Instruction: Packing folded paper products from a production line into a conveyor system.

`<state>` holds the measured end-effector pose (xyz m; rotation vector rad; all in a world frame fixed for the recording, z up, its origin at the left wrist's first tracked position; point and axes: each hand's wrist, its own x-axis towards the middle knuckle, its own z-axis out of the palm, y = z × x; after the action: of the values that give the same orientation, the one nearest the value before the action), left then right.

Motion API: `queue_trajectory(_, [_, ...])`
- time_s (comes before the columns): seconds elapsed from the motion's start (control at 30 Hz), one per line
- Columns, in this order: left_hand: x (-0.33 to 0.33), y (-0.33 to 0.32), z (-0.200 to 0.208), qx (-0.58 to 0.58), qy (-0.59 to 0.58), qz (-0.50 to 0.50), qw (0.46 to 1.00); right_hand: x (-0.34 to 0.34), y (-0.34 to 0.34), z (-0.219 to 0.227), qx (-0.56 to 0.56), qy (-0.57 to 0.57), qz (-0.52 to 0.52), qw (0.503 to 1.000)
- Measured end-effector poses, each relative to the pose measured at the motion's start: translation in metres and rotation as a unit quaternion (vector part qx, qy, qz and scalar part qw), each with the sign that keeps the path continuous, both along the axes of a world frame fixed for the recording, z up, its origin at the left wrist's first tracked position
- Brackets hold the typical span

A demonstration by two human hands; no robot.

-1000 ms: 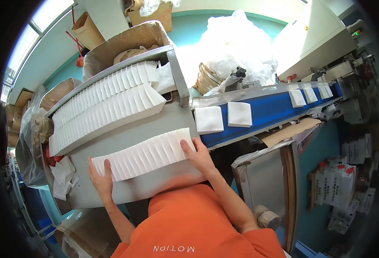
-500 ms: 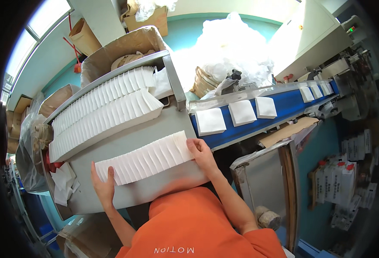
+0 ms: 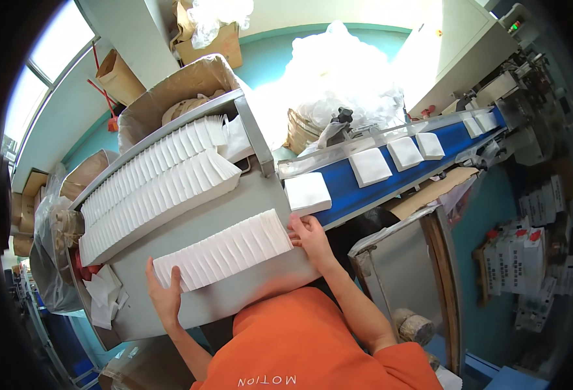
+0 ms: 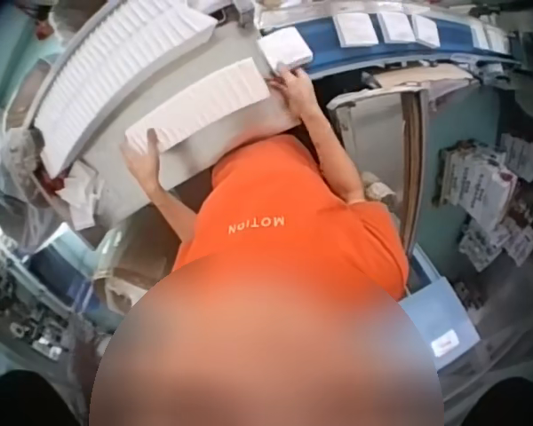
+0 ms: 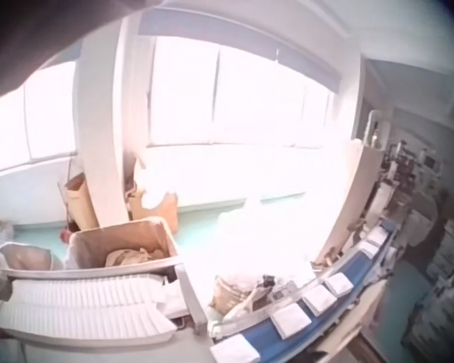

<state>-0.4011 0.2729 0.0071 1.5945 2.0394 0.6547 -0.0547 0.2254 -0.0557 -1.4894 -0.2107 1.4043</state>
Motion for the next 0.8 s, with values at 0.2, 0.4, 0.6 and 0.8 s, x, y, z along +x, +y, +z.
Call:
queue_trajectory(0.2, [0.008, 0.001, -0.001, 0.007, -0.039, -0.011, 0.999, -0.029, -0.001, -0.002, 0.052, -0.117, 0.198, 0.972])
queue_trajectory(0.4, [-0.001, -0.002, -0.003, 0.007, -0.038, 0.008, 0.999, 0.003, -0.016, -0.004, -0.031, 0.089, 0.131, 0.987])
queue_trajectory(0.6, [0.008, -0.002, -0.001, 0.001, -0.025, -0.012, 1.000, -0.008, 0.002, 0.013, -0.021, 0.085, 0.053, 0.995])
queue_trajectory(0.8, [0.010, -0.004, -0.001, -0.004, -0.031, -0.014, 0.999, -0.038, 0.019, 0.029, 0.045, -0.254, 0.292, 0.921])
